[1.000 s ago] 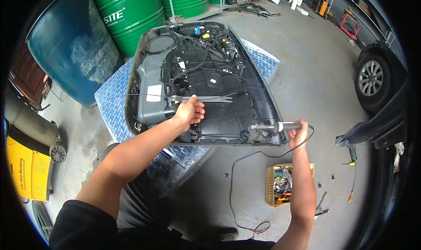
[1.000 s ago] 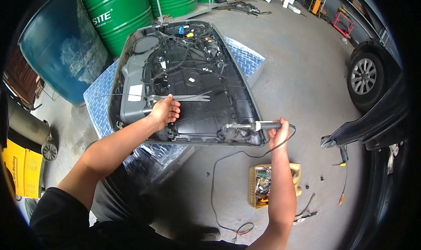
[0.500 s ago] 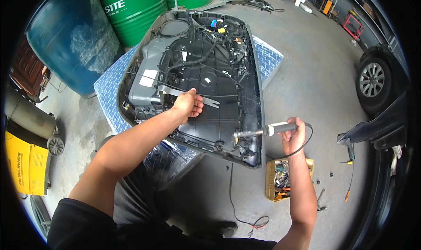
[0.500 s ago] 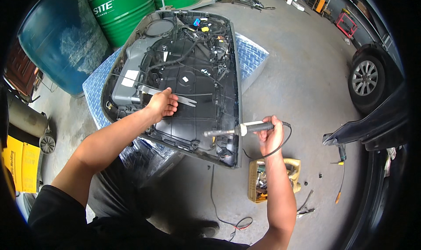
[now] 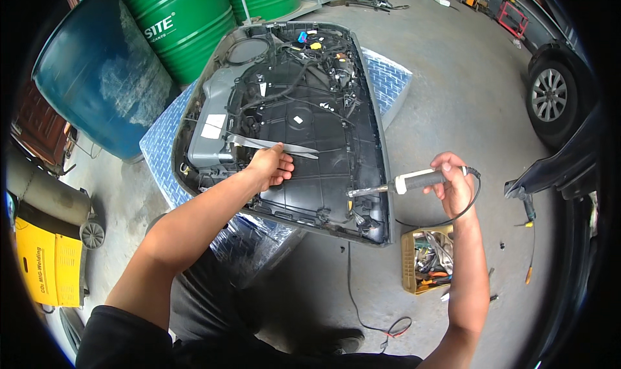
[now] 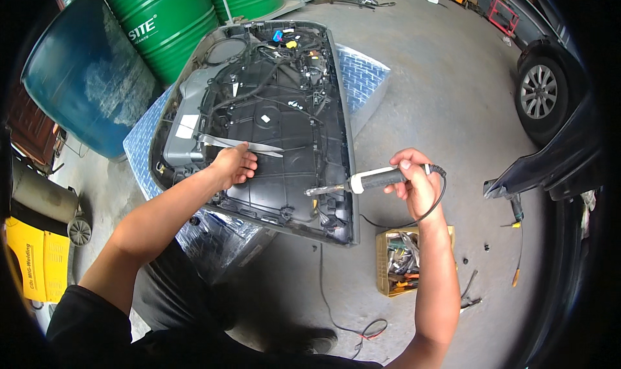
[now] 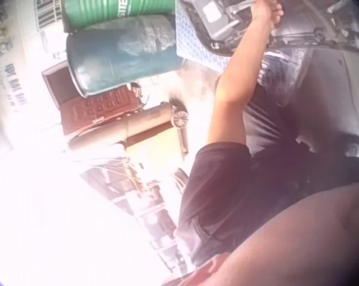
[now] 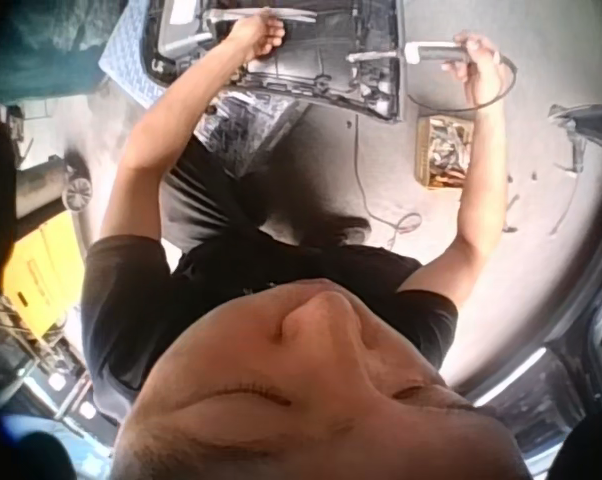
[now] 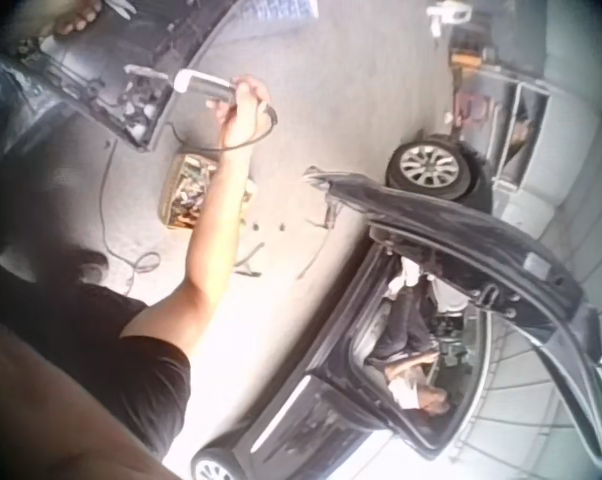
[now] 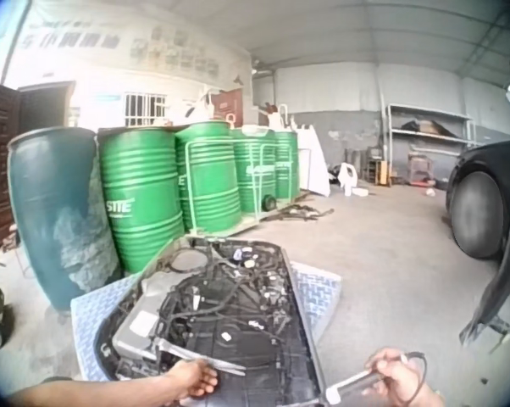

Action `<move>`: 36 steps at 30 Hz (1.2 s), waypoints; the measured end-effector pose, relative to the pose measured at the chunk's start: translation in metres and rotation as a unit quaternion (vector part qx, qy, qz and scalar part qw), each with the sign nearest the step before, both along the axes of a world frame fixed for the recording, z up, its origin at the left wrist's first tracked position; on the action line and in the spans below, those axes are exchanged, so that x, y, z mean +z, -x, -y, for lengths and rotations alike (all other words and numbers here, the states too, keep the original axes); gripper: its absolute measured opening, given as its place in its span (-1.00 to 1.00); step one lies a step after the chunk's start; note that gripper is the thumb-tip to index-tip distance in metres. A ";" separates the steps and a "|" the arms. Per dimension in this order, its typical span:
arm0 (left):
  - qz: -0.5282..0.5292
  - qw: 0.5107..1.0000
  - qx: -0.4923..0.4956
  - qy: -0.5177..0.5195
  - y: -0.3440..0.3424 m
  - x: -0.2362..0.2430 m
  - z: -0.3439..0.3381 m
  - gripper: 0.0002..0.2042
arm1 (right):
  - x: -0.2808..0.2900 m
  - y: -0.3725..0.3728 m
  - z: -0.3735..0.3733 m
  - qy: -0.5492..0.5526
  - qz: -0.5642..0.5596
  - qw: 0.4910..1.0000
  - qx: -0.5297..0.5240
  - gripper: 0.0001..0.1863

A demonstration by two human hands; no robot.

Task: The person uses a soldering iron and a metal tool to work on the interior of a car dashboard assembly. They repeatedly apply heat to specific areas while manipulating the plastic with the metal tool, likely to soften or reshape the material.

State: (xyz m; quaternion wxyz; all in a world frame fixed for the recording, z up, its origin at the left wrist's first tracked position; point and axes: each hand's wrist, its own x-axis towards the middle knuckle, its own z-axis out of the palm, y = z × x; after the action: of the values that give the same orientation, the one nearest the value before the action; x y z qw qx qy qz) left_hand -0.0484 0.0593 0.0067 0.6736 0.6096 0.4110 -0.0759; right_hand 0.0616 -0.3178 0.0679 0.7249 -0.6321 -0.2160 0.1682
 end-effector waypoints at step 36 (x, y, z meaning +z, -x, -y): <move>0.187 0.459 -0.800 -0.337 0.153 0.001 0.160 -0.89 | -0.073 -0.012 -0.032 -0.004 -0.104 0.995 -0.006 -0.76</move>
State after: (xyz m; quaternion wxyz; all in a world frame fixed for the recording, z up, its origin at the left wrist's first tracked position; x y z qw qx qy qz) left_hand -0.2014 -0.1011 0.0082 0.1203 0.8499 -0.3997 -0.3216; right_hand 0.0739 -0.2855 -0.0055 0.7469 -0.6095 -0.1360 0.2282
